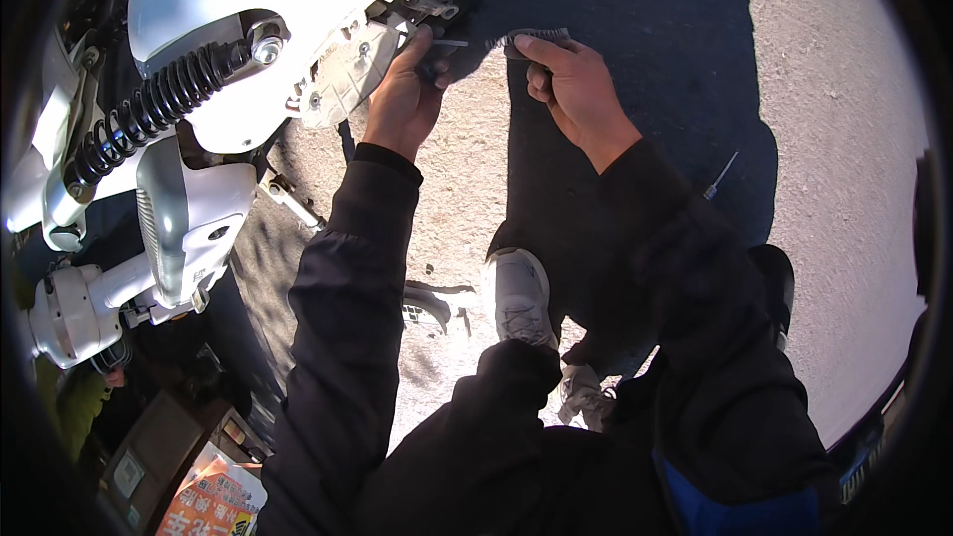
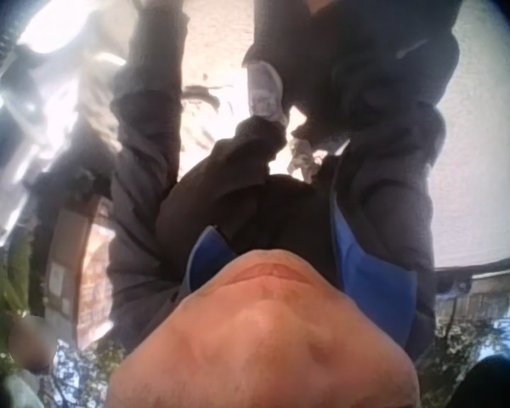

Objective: The person uses a cordless impact driver to remove and reinstall screws on the rear fender and footrest of a white scooter. They then attach a small plastic cover and connect a brake cable by hand, securing it to the rear brake assembly.

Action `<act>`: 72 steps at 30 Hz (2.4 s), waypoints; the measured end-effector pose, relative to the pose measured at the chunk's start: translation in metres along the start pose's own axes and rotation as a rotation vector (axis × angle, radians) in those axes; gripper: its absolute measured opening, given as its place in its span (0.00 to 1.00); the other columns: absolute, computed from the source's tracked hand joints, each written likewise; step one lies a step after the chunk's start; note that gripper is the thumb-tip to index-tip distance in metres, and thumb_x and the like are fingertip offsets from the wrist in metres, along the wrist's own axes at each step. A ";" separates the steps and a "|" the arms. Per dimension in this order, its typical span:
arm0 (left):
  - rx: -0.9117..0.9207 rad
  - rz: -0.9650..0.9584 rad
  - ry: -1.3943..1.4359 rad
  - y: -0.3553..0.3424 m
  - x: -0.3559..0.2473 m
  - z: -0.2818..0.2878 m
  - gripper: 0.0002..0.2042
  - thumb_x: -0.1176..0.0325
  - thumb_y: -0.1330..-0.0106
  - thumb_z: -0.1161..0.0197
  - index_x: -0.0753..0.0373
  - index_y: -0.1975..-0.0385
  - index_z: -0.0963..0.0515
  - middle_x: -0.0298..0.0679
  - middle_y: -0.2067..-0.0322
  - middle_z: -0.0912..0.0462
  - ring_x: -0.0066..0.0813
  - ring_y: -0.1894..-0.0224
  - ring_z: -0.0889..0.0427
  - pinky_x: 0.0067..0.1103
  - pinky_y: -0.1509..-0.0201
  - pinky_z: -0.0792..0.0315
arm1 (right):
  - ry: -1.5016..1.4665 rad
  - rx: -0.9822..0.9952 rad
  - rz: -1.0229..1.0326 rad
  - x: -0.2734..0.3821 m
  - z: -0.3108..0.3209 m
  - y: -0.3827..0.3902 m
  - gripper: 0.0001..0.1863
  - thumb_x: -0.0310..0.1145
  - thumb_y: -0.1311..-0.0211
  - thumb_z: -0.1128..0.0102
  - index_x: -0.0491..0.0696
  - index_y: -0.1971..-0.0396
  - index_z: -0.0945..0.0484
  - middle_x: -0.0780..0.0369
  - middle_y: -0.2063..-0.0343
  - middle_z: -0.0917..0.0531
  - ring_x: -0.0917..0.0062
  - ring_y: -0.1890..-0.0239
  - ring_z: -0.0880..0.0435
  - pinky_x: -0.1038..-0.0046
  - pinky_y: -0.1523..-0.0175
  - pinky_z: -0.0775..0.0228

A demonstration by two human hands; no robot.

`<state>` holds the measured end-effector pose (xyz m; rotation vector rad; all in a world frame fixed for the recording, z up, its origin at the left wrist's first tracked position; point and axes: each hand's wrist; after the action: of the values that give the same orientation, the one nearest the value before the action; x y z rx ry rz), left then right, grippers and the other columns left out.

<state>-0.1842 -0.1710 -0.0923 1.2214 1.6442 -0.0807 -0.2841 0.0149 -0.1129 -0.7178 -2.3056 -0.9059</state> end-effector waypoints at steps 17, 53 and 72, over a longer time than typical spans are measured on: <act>0.023 -0.024 0.007 -0.006 0.005 0.005 0.11 0.62 0.23 0.42 0.63 0.54 0.23 0.34 0.65 0.19 0.21 0.67 0.26 0.20 0.65 0.34 | -0.418 -0.010 -0.175 -0.038 -0.046 -0.016 0.07 0.31 0.29 0.38 0.43 0.66 0.19 0.61 0.70 0.16 0.86 0.77 0.31 0.80 0.74 0.41; 0.193 0.016 -0.220 -0.019 -0.003 0.007 0.10 0.60 0.26 0.37 0.60 0.56 0.21 0.32 0.67 0.19 0.15 0.72 0.28 0.15 0.71 0.38 | 0.727 0.009 0.256 -0.018 -0.045 -0.036 0.15 0.36 0.38 0.34 0.36 0.63 0.14 0.53 0.69 0.11 0.68 0.65 0.11 0.69 0.59 0.22; 0.091 0.108 -0.003 -0.020 0.003 0.005 0.21 0.51 0.21 0.46 0.66 0.48 0.23 0.46 0.54 0.14 0.35 0.48 0.17 0.30 0.40 0.25 | 0.772 -0.132 0.294 -0.057 -0.051 -0.021 0.19 0.38 0.43 0.29 0.37 0.60 0.15 0.55 0.74 0.13 0.73 0.72 0.15 0.71 0.63 0.25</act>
<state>-0.1947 -0.1811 -0.1068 1.3758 1.5833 -0.0906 -0.2424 -0.0503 -0.1278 -0.5970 -1.4353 -0.9801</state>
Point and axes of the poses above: each hand's wrist, its own y-axis away from the middle knuckle, its own z-axis out of the back of the hand, x = y × z
